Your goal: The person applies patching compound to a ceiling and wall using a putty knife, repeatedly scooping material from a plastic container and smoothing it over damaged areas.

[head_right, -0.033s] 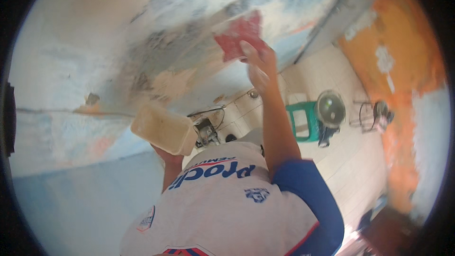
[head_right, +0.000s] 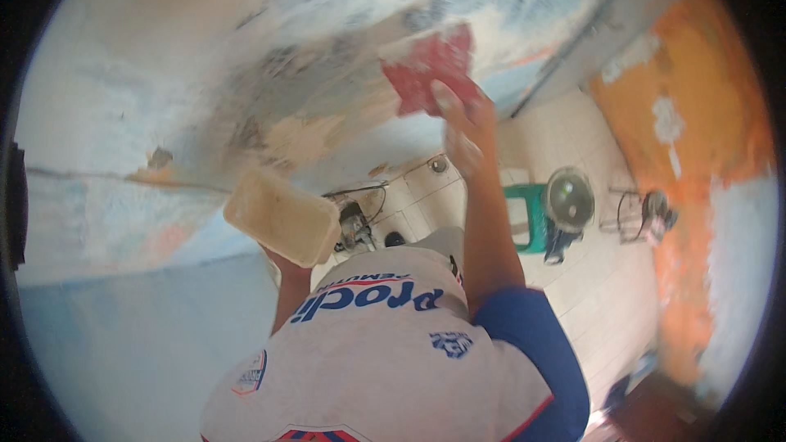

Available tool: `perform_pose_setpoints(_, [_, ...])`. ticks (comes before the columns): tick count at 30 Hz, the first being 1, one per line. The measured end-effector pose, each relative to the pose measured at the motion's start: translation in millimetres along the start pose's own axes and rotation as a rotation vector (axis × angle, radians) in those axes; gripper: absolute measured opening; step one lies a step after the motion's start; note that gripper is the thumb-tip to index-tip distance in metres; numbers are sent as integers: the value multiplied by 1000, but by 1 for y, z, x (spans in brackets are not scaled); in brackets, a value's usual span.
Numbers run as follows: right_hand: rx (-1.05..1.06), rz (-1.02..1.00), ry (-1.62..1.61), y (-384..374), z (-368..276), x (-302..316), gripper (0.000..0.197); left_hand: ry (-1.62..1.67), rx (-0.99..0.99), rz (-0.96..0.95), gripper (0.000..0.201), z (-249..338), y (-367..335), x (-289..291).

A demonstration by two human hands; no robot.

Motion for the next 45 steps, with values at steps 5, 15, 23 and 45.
perform_pose_setpoints(5, [170,88,290,33,-50,69,21,127,8,-198,75,-37,-27,-39])
perform_pose_setpoints(15, [737,-197,385,77,-151,116,29,63,-7,-349,75,-170,-56,-83])
perform_pose_setpoints(23, [611,-560,640,62,-121,96,27,16,-63,-317,75,-231,-19,-87])
perform_pose_setpoints(45, [476,-1074,279,105,-80,134,34,-60,-201,-257,75,-260,56,-69])
Point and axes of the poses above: each hand's wrist, its own y-axis away from the middle knuckle, its own x-axis out of the back of the hand, z = x × y, the point moved 9 cm from there along -y, towards the middle knuckle, and after that the axes turned 9 degrees about y, right-handed, at the moved point
